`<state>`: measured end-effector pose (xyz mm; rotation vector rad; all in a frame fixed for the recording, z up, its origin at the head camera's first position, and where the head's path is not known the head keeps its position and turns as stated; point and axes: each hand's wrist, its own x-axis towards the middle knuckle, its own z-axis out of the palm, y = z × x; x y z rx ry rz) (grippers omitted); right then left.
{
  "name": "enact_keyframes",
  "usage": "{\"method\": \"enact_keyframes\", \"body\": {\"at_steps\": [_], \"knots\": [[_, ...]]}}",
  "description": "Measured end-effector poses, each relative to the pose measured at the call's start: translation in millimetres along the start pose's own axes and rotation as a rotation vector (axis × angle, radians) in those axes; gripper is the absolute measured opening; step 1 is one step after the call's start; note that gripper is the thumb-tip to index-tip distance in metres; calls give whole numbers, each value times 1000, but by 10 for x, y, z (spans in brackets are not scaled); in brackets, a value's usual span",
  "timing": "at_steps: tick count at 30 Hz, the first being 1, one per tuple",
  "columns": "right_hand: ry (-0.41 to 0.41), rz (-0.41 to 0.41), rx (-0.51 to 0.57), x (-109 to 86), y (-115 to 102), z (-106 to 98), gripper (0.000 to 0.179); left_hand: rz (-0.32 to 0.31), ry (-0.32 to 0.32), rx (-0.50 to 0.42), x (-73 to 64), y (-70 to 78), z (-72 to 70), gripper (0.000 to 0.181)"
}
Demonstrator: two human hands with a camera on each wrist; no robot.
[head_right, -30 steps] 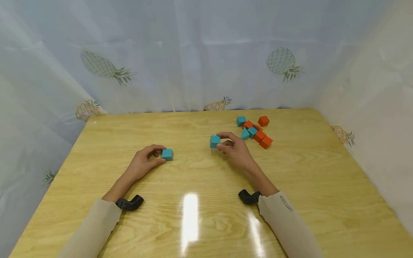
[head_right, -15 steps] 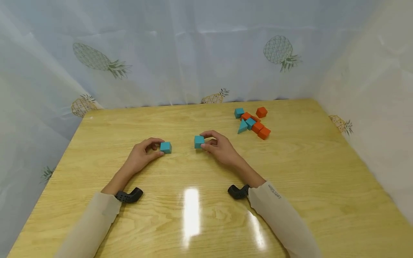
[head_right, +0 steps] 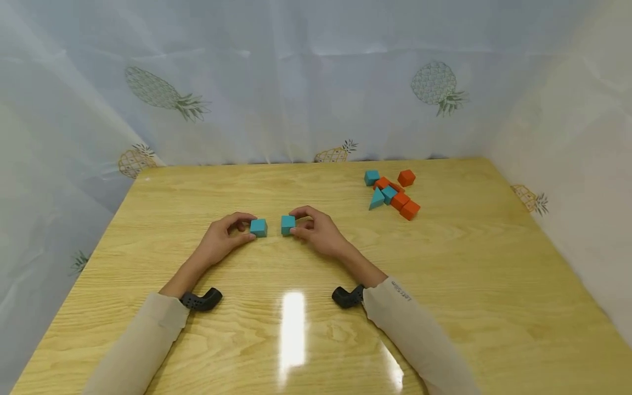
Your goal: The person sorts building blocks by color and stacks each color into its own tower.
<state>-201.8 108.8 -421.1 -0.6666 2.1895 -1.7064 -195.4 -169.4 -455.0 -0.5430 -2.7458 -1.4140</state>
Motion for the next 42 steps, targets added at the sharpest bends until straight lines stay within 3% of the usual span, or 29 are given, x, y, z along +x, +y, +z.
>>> {"method": "enact_keyframes", "body": {"at_steps": [6, 19, 42], "knots": [[4, 20, -7, 140, 217, 87, 37, -5, 10, -11, -17, 2, 14, 39], [-10, 53, -33, 257, 178, 178, 37, -13, 23, -8, 4, 8, 6, 39], [42, 61, -93, 244, 219, 288, 35, -13, 20, -7, -15, -6, 43, 39]]}}
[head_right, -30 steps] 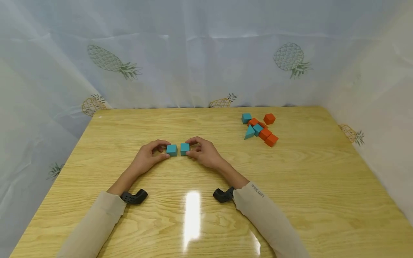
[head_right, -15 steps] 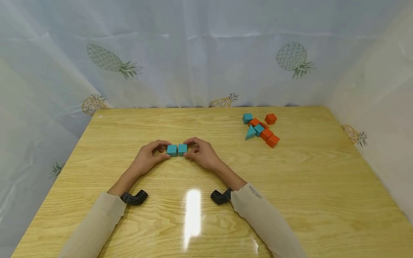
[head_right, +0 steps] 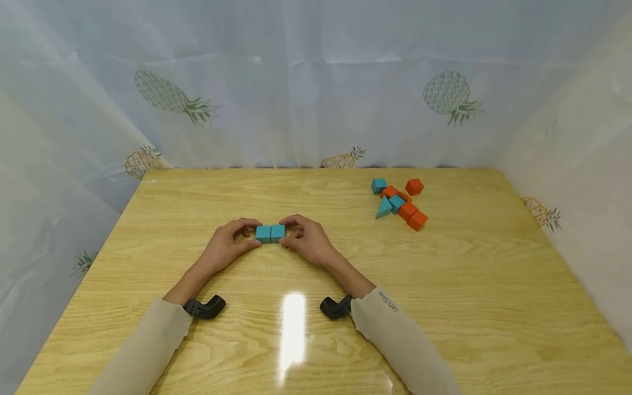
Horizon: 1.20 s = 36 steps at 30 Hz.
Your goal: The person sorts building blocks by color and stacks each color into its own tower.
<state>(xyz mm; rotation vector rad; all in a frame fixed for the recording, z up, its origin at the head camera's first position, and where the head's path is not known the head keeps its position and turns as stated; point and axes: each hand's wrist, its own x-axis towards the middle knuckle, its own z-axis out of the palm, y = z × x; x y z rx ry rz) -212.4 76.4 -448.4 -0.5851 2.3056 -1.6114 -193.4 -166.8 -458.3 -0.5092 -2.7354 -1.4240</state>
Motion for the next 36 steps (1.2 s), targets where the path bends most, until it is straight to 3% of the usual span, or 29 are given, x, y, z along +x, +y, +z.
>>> {"method": "enact_keyframes", "body": {"at_steps": [9, 22, 25, 29, 36], "knots": [[3, -28, -37, -1, -15, -8, 36, -5, 9, 18, 5, 15, -6, 39], [21, -58, 25, -70, -14, -52, 50, -9, 10, 8, -20, 27, -10, 40], [72, -60, 75, -106, -4, -129, 49, 1, 6, 4, -21, 24, -7, 40], [201, -74, 122, -140, 14, -269, 46, 11, 11, 6, -23, 19, -4, 40], [321, -55, 91, -196, 66, -469, 43, 15, 13, 1, -25, 2, 9, 40]]}}
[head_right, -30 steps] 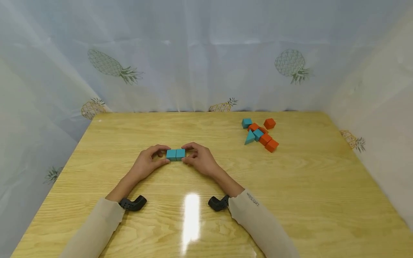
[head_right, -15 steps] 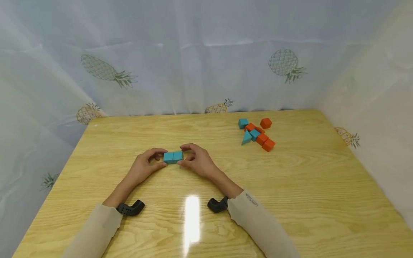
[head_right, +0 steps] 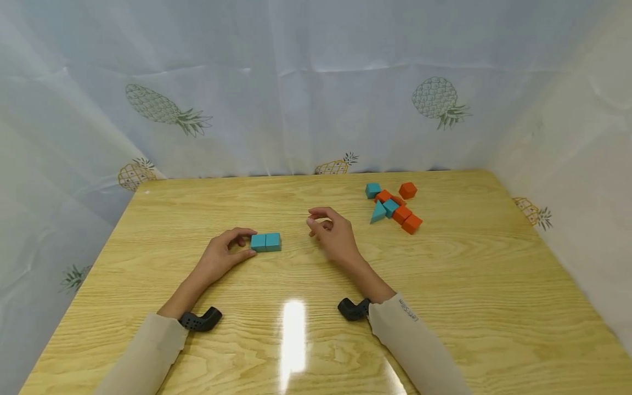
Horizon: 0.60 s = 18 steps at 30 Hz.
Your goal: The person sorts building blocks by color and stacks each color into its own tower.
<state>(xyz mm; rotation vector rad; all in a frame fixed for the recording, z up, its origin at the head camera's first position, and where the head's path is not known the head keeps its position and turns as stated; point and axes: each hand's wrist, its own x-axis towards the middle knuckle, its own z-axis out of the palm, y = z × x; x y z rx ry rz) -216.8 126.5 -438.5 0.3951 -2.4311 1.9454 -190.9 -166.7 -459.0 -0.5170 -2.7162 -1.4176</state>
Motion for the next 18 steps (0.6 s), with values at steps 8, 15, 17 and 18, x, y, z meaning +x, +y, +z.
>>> {"method": "enact_keyframes", "body": {"at_steps": [8, 15, 17, 18], "knots": [[97, -8, -65, -11, 33, -218, 39, 7, 0, 7, 15, -15, 7, 40], [154, -14, -131, -78, 63, -527, 39, 16, 3, 7, 7, -14, 12, 40], [179, -26, -136, -101, 76, -618, 38, 17, 7, 12, 2, -11, 6, 39], [190, -42, -138, -109, 88, -659, 36, 16, 9, 13, -1, -9, 1, 40]]}}
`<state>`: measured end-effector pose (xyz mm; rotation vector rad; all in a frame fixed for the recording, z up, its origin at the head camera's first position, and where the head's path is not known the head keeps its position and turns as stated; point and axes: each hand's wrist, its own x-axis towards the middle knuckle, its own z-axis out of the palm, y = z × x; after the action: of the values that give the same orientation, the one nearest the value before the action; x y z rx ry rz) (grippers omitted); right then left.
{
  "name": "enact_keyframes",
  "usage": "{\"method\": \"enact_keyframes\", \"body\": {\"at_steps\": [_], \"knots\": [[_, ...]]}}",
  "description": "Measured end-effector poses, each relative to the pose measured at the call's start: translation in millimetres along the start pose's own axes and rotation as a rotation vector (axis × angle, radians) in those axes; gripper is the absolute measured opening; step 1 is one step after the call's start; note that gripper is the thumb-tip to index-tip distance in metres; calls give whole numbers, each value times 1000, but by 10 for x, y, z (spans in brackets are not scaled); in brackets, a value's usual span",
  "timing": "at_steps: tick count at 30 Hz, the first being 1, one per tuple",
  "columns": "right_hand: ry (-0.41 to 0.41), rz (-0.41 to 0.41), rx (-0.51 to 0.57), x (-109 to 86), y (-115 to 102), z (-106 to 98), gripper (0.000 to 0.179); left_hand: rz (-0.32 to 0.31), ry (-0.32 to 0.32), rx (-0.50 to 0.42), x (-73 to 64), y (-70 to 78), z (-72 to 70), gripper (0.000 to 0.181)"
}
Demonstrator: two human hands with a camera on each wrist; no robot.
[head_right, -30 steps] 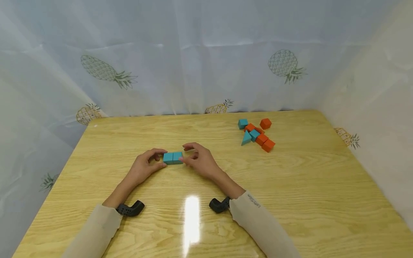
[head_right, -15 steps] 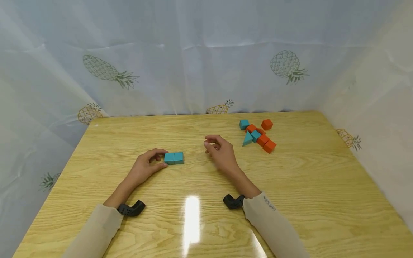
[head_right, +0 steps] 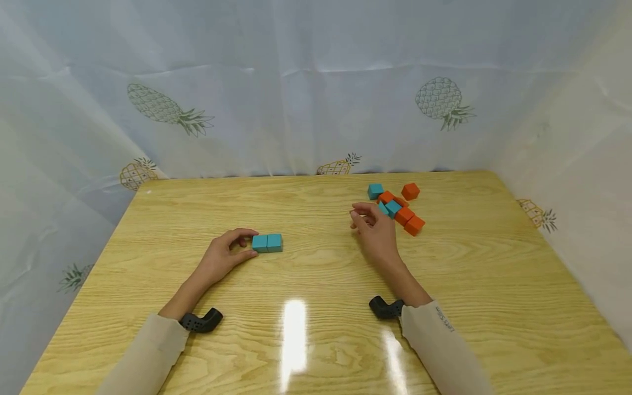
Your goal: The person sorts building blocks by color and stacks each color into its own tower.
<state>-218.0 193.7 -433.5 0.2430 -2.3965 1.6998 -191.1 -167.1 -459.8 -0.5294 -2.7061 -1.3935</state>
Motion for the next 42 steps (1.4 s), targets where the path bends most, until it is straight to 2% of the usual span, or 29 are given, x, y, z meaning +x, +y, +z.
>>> {"method": "enact_keyframes", "body": {"at_steps": [5, 13, 19, 24, 28, 34, 42], "knots": [[46, -54, 15, -6, 98, -144, 32, -8, 3, 3, -20, 3, -17, 40], [154, 24, -42, 19, 179, -245, 34, -11, -1, -15, -22, -12, -9, 40], [255, 3, -97, 36, 298, -325, 27, -7, -7, -10, -13, -13, 6, 39], [313, 5, -155, 38, 312, -356, 26, -3, 0, -5, -9, 1, 6, 39], [331, 25, -205, 50, 328, -376, 27, -1, 1, -13, -3, 3, 6, 39], [325, -5, -298, 64, 380, -412, 29, -4, -2, -16, -2, 4, 6, 39], [336, 19, -314, 79, 379, -439, 30, -3, -2, -19, 4, 7, 5, 39]]}}
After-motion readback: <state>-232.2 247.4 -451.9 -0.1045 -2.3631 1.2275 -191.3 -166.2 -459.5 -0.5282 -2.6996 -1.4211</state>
